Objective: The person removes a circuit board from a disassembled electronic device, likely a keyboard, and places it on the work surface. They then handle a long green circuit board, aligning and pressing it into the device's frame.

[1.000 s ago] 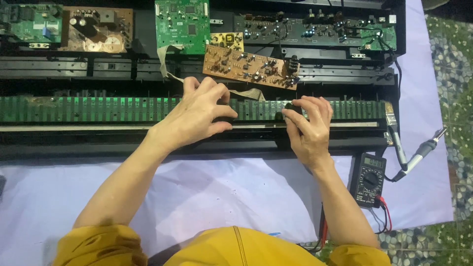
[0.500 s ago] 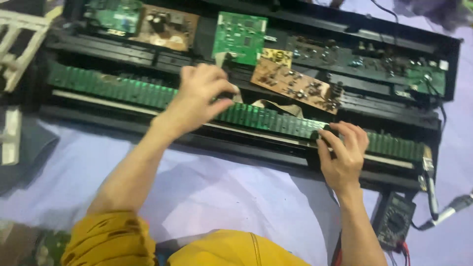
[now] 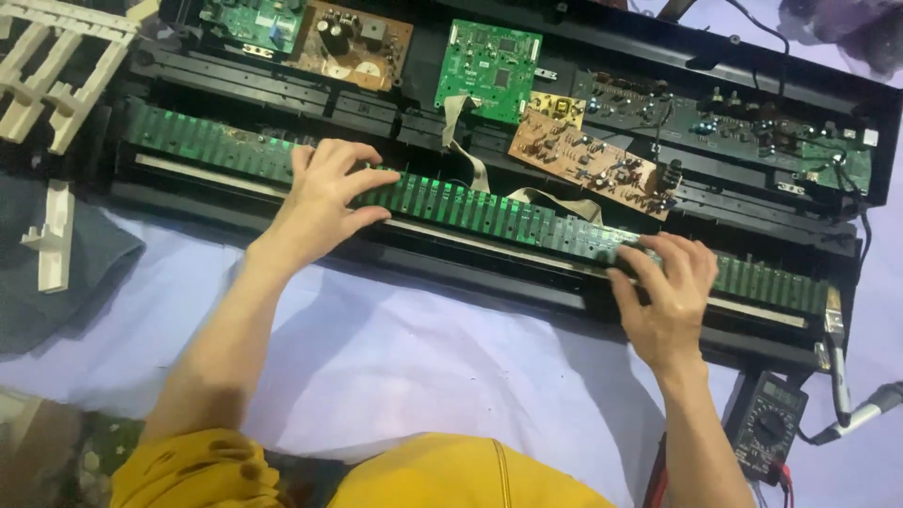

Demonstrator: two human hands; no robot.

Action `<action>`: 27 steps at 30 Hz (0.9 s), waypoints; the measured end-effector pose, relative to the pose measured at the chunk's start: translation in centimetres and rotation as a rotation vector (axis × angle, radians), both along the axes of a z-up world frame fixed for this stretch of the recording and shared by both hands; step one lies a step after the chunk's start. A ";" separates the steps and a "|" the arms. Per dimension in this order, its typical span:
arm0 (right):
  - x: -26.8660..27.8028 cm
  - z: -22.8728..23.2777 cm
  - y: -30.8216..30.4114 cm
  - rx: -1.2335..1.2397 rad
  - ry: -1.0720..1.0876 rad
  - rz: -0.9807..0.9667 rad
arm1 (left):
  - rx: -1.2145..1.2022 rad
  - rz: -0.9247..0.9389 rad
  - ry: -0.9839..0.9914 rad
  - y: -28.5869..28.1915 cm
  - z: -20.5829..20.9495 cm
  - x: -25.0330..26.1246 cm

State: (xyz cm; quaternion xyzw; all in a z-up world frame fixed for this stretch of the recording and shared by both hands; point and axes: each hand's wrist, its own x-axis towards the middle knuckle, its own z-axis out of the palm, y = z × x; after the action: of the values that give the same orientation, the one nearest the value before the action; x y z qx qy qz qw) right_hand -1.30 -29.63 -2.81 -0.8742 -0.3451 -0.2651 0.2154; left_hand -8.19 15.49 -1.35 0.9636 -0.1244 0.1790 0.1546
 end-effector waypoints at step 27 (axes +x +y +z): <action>2.1 -0.2 10.8 0.034 0.029 0.269 | 0.008 0.019 -0.089 0.9 -1.1 -0.2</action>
State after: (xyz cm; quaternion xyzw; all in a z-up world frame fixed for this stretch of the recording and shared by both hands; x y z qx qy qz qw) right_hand 0.81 -18.84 -3.05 -0.8199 -0.4515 -0.2270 0.2689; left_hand -8.39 16.44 -2.40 0.9565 -0.1225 0.2225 0.1434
